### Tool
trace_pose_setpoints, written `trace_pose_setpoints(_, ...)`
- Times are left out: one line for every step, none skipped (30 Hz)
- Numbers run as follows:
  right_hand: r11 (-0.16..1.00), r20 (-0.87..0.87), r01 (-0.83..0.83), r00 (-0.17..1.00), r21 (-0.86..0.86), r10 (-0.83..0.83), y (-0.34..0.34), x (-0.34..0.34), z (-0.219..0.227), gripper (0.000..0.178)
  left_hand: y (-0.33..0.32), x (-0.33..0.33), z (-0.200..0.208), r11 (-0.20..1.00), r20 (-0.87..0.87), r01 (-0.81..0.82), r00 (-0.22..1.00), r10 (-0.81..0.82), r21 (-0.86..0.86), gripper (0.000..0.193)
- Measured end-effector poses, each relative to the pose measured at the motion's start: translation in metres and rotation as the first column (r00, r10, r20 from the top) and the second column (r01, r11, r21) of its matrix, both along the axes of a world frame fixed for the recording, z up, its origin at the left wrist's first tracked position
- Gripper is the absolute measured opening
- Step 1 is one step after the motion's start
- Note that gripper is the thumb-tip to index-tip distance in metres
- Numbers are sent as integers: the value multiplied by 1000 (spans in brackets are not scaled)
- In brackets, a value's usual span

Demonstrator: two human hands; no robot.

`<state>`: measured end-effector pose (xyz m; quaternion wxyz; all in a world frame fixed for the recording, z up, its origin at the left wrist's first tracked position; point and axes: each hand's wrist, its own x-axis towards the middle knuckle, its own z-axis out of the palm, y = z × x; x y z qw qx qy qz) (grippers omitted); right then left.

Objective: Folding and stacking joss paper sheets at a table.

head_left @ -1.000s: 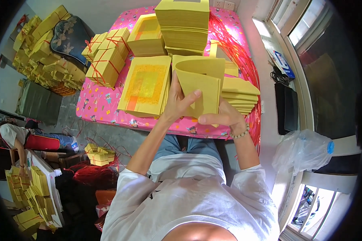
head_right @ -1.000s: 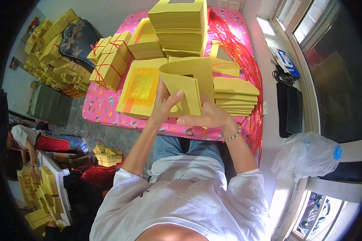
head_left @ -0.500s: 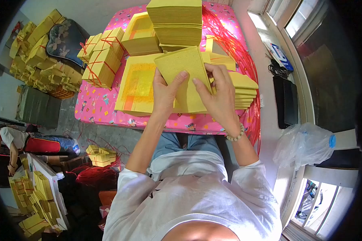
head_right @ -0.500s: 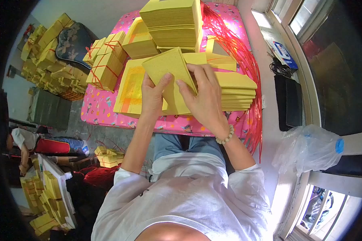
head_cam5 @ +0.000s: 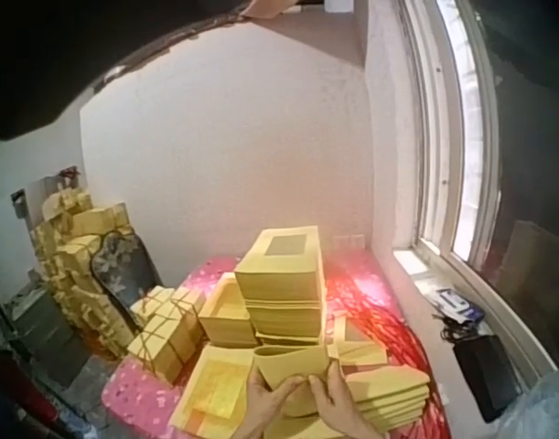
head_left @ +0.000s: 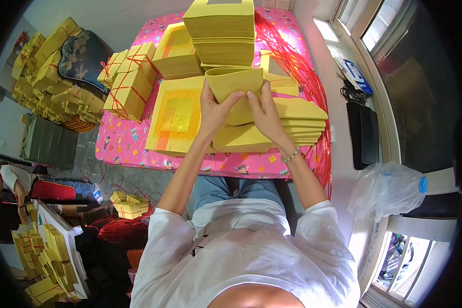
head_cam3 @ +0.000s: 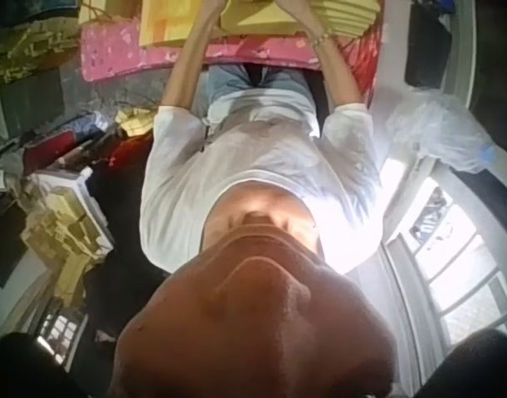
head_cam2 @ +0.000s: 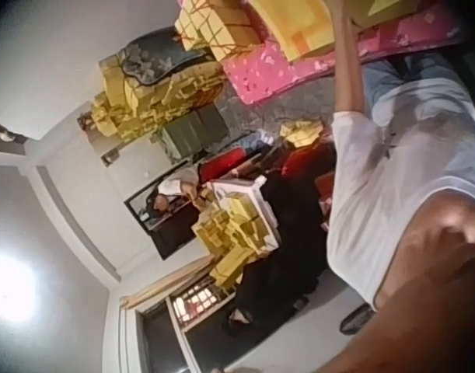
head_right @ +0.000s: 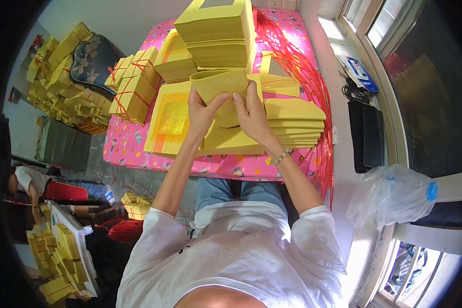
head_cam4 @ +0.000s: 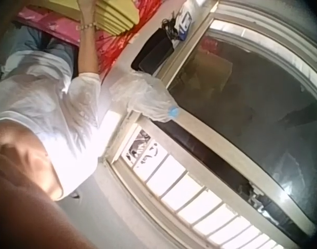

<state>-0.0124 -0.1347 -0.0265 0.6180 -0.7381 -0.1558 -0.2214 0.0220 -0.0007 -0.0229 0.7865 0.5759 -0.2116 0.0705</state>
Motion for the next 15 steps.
trace_pose_setpoints(1000,-3,3,1000,0,-3,0,-1,0,30,-1,-1,0,1000,-9,15,1000,-14,18,46)
trace_pose_setpoints(1000,-19,4,1000,18,-4,0,-4,2,29,-1,-1,1,1000,-12,18,1000,-17,18,46)
trace_pose_setpoints(999,-36,5,999,36,-4,-1,-5,2,28,0,-1,2,998,-28,48,998,-47,33,48)
trace_pose_setpoints(999,-38,7,999,36,-6,-2,-4,0,28,1,-1,3,996,-42,79,996,-77,47,51)
trace_pose_setpoints(998,-51,-8,999,65,12,-3,-3,-3,28,4,0,3,996,-45,81,996,-79,48,51)
trace_pose_setpoints(995,-63,-23,998,94,29,-5,-3,-4,29,7,1,3,989,-26,136,991,-135,54,52)
trace_pose_setpoints(995,-64,-25,997,95,31,-5,-4,-4,29,11,2,2,981,-6,186,982,-186,62,52)
trace_pose_setpoints(995,-68,-30,997,98,37,-4,-5,-3,29,14,3,0,981,-7,185,983,-185,62,52)
trace_pose_setpoints(994,-72,-36,996,100,43,-4,-6,-3,29,16,5,-3,979,-29,189,982,-187,82,52)
trace_pose_setpoints(994,-74,-34,996,100,41,-4,-6,-4,29,15,5,-3,975,-51,196,980,-191,101,52)
trace_pose_setpoints(996,-63,-22,998,81,27,-4,-6,-4,30,13,4,-4,975,-53,198,980,-193,101,52)
trace_pose_setpoints(998,-51,-9,999,62,12,-4,-7,-5,31,10,1,-5,979,-57,188,981,-183,81,51)
trace_pose_setpoints(998,-52,-8,999,63,11,-3,-6,-7,31,9,-1,-6,982,-61,176,983,-172,63,50)
trace_pose_setpoints(999,-37,3,999,49,-1,-3,-5,-9,35,9,-1,-6,982,-63,177,983,-173,64,50)
trace_pose_setpoints(999,-22,14,1000,35,-13,-3,-4,-11,39,9,-1,-6,982,-72,171,984,-166,82,50)
